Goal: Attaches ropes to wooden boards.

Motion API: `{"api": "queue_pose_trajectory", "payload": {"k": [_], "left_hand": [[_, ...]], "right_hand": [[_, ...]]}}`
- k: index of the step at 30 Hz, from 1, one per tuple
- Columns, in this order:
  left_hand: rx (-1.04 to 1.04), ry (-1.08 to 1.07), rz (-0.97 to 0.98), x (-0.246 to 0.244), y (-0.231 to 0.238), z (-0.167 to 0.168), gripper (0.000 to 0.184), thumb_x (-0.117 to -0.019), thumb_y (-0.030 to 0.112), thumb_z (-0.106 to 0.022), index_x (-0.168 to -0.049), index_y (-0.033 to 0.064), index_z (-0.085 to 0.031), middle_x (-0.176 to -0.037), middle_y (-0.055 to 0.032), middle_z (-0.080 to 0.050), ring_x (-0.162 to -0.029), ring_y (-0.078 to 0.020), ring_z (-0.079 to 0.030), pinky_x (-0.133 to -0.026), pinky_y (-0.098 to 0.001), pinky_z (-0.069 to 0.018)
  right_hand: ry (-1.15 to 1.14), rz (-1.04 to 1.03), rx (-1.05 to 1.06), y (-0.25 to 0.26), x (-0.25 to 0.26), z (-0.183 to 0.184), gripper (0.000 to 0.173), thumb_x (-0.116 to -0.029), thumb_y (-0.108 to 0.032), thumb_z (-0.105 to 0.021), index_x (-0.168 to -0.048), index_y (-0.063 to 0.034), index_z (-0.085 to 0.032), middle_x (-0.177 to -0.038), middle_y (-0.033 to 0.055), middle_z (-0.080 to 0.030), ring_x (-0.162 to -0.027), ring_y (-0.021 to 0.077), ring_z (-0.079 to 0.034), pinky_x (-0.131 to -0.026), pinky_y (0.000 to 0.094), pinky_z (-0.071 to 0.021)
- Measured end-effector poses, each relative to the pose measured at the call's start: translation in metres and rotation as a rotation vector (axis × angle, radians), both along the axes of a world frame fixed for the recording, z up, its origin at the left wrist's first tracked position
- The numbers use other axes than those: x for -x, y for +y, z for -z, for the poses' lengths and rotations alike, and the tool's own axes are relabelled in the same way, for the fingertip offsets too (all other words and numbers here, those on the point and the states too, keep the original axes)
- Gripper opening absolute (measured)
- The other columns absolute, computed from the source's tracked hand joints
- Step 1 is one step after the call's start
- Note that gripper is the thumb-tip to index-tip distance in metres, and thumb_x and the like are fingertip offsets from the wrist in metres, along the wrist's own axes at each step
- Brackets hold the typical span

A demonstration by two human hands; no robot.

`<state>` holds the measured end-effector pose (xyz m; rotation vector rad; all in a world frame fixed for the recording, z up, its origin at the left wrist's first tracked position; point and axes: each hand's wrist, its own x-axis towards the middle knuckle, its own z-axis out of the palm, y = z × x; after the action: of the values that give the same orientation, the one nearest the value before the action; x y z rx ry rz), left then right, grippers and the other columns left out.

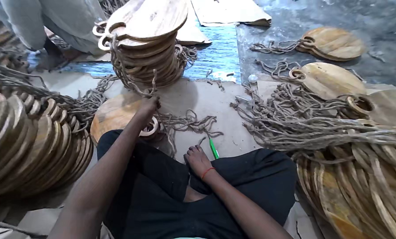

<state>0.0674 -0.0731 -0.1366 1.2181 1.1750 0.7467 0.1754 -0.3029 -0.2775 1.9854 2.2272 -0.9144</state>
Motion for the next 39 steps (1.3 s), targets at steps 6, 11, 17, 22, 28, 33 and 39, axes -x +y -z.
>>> {"api": "queue_pose_trajectory", "payload": {"k": [6, 11, 17, 22, 28, 33, 39], "left_hand": [[-0.222, -0.047, 0.081, -0.006, 0.006, 0.016, 0.046, -0.1034, -0.001, -0.044, -0.148, 0.0034, -0.033, -0.116, -0.0122, -0.062, -0.089, -0.0143, -0.067, -0.079, -0.0304, -0.0572], [-0.279, 0.396, 0.496, -0.031, 0.01, 0.029, 0.055, -0.1046, 0.005, -0.054, -0.155, 0.0022, -0.032, -0.117, -0.0253, -0.066, -0.101, -0.0339, -0.07, -0.093, -0.0515, -0.0563], [-0.311, 0.538, 0.792, -0.101, -0.002, 0.059, 0.043, -0.1087, 0.019, -0.052, -0.147, -0.0003, -0.044, -0.117, -0.0257, -0.065, -0.096, -0.0364, -0.069, -0.088, -0.0538, -0.0559], [-0.414, 0.53, 0.955, -0.109, -0.028, 0.068, 0.034, -0.1062, 0.01, -0.054, -0.138, -0.0019, -0.057, -0.124, -0.0254, -0.063, -0.111, -0.0369, -0.063, -0.101, -0.0524, -0.0493], [-0.522, 0.813, 0.708, -0.04, -0.069, 0.093, 0.069, -0.0971, 0.022, -0.071, -0.155, 0.0004, -0.039, -0.151, -0.0291, -0.045, -0.135, -0.0476, -0.05, -0.111, -0.061, -0.0426], [-0.542, 0.839, 0.808, -0.041, -0.08, 0.095, 0.06, -0.094, 0.019, -0.074, -0.147, 0.0048, -0.051, -0.147, -0.0217, -0.053, -0.136, -0.0419, -0.051, -0.112, -0.0615, -0.0414], [-0.54, 1.017, 1.105, -0.047, -0.066, 0.126, 0.026, -0.096, 0.017, -0.07, -0.121, 0.0113, -0.073, -0.138, -0.0116, -0.062, -0.133, -0.037, -0.051, -0.109, -0.0567, -0.0431]], "right_hand": [[0.322, 0.186, -0.063, -0.023, -0.03, -0.056, 0.034, -0.1046, -0.023, -0.054, -0.126, 0.0006, -0.066, -0.119, 0.0173, -0.071, -0.121, 0.0297, -0.065, -0.122, 0.0502, -0.0319], [0.449, 0.66, -0.383, -0.051, -0.106, -0.088, 0.036, -0.0983, -0.024, -0.07, -0.13, -0.0086, -0.064, -0.087, 0.0068, -0.071, -0.071, 0.0217, -0.068, -0.066, 0.047, -0.0584], [0.396, 0.533, 0.036, -0.035, -0.093, -0.083, 0.03, -0.0955, -0.025, -0.074, -0.121, -0.0099, -0.072, -0.112, 0.0077, -0.075, -0.101, 0.0214, -0.072, -0.097, 0.0465, -0.0554], [0.544, 0.371, 0.118, -0.025, -0.05, -0.055, 0.04, -0.0997, -0.018, -0.066, -0.136, -0.0026, -0.059, -0.123, 0.0159, -0.07, -0.108, 0.0286, -0.07, -0.1, 0.0477, -0.0526], [0.609, 0.419, 0.184, -0.016, -0.046, -0.044, 0.039, -0.0996, -0.035, -0.068, -0.122, -0.0033, -0.07, -0.106, 0.0149, -0.073, -0.095, 0.0265, -0.071, -0.092, 0.048, -0.0546], [0.667, 0.346, 0.253, -0.005, -0.057, -0.052, 0.03, -0.1012, -0.018, -0.065, -0.129, -0.0066, -0.069, -0.121, 0.0135, -0.071, -0.104, 0.0236, -0.07, -0.097, 0.0445, -0.0551], [0.479, 0.25, 0.269, -0.005, -0.059, -0.037, 0.034, -0.097, -0.026, -0.071, -0.122, -0.0035, -0.07, -0.113, 0.0167, -0.072, -0.106, 0.0302, -0.068, -0.1, 0.0519, -0.0509]]}}
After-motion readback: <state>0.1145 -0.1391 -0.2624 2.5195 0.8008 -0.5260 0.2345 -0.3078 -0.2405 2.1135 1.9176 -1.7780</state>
